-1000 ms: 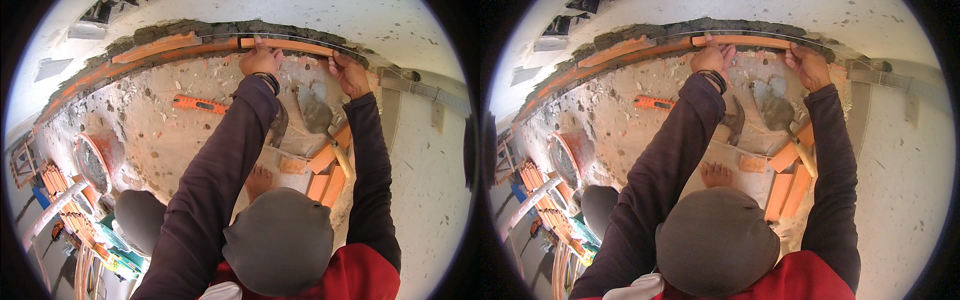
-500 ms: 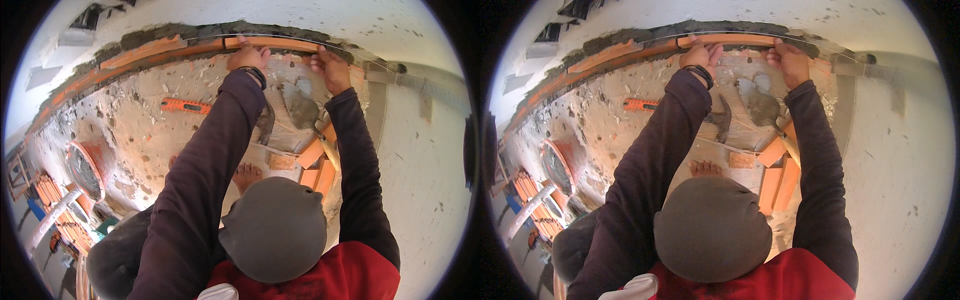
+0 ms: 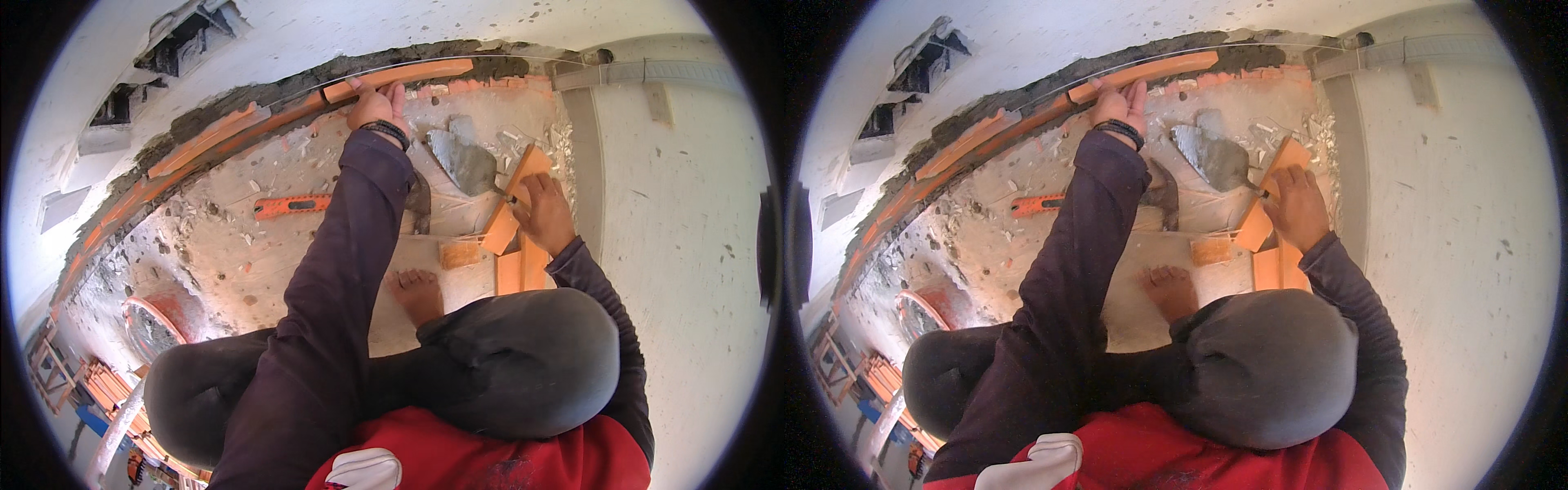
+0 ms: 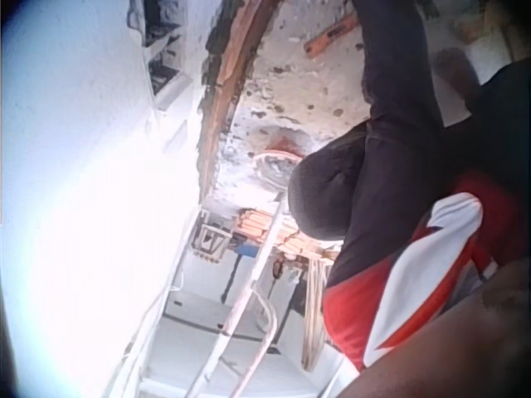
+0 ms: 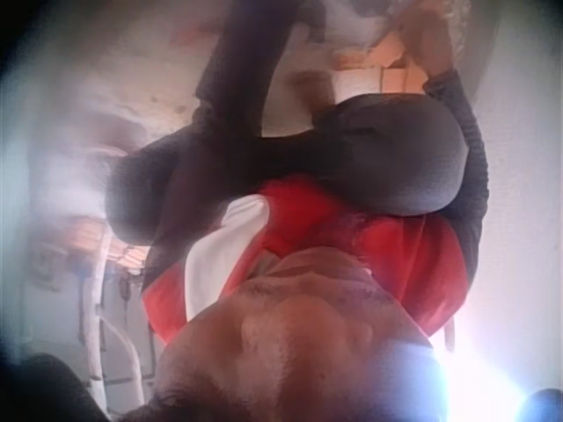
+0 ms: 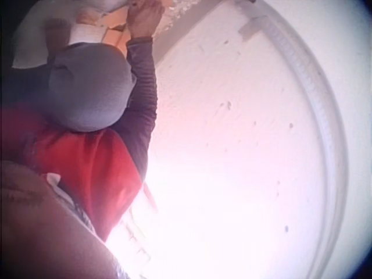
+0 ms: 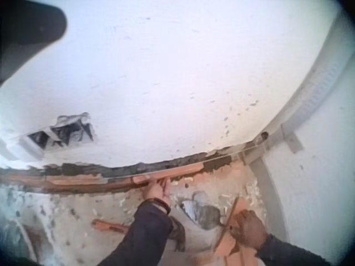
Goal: The person applies mortar to a brick with a trowel, then fits the brick into a gap in a wall and taps it into place using a hammer.
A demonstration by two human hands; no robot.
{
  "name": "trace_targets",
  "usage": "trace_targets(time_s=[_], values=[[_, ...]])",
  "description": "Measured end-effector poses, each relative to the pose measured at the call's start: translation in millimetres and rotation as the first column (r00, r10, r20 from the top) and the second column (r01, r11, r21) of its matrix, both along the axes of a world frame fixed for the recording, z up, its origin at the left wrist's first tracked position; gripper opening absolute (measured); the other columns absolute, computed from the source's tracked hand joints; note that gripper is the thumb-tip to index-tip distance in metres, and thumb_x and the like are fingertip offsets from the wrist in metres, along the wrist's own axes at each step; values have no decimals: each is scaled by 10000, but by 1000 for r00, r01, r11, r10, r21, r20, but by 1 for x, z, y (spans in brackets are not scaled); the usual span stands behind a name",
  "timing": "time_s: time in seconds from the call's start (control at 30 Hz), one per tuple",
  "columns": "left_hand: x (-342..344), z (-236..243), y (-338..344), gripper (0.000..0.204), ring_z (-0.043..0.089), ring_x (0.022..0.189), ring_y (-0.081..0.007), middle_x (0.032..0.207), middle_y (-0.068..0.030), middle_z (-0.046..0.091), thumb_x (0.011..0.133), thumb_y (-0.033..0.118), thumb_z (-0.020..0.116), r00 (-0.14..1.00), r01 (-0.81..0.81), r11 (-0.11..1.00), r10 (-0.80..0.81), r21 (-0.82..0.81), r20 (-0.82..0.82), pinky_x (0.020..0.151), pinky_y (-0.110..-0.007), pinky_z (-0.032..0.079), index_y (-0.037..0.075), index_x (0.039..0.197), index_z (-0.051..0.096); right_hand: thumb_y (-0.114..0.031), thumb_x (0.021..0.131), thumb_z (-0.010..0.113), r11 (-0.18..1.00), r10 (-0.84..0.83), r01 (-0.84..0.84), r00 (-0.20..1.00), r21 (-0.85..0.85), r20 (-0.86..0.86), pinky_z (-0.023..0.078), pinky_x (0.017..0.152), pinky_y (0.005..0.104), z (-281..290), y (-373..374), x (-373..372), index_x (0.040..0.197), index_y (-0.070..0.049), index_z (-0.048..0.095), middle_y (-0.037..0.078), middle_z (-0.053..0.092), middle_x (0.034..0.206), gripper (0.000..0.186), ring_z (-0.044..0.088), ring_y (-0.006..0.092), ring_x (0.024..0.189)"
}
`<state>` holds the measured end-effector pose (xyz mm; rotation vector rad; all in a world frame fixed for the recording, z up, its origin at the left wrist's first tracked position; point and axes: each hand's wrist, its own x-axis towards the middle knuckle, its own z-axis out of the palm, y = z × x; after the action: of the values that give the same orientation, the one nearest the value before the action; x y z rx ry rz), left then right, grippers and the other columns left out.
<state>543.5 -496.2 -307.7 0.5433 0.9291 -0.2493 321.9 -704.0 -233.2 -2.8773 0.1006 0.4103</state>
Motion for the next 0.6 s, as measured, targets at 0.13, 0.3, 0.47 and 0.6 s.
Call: trace_targets(time_s=[0.13,0.3,0.47,0.6], values=[[-1,11,2,569,583,1113,-303,1249,-222,517,997,454,398,995,92,996,-91,20,-48,933,-381,551,-14,1320,365,-135,704,754,933,233,-253,967,255,106,445,896,447,5,55,23,1108,-28,557,166,570,1091,462,533,349,1077],[-3,16,10,648,587,1103,-202,1332,-124,528,982,545,362,956,291,952,-286,95,-60,843,-249,521,1,1332,392,-196,749,701,827,503,-532,844,180,185,413,903,378,-37,137,50,1052,-52,617,124,601,1014,346,557,285,1010],[-2,3,17,643,598,1021,-184,1289,-116,549,976,548,386,937,348,928,-347,137,-27,833,-263,531,-21,1271,448,-185,809,584,792,597,-611,776,7,203,394,870,336,-68,150,61,984,-44,627,95,630,876,229,592,241,907],[0,-1,32,582,604,992,-194,1242,-127,566,985,496,415,923,381,913,-385,147,-4,836,-292,547,-13,1265,441,-155,792,571,773,592,-620,782,136,198,409,824,349,-62,145,57,940,-38,613,109,634,838,193,616,255,813]])
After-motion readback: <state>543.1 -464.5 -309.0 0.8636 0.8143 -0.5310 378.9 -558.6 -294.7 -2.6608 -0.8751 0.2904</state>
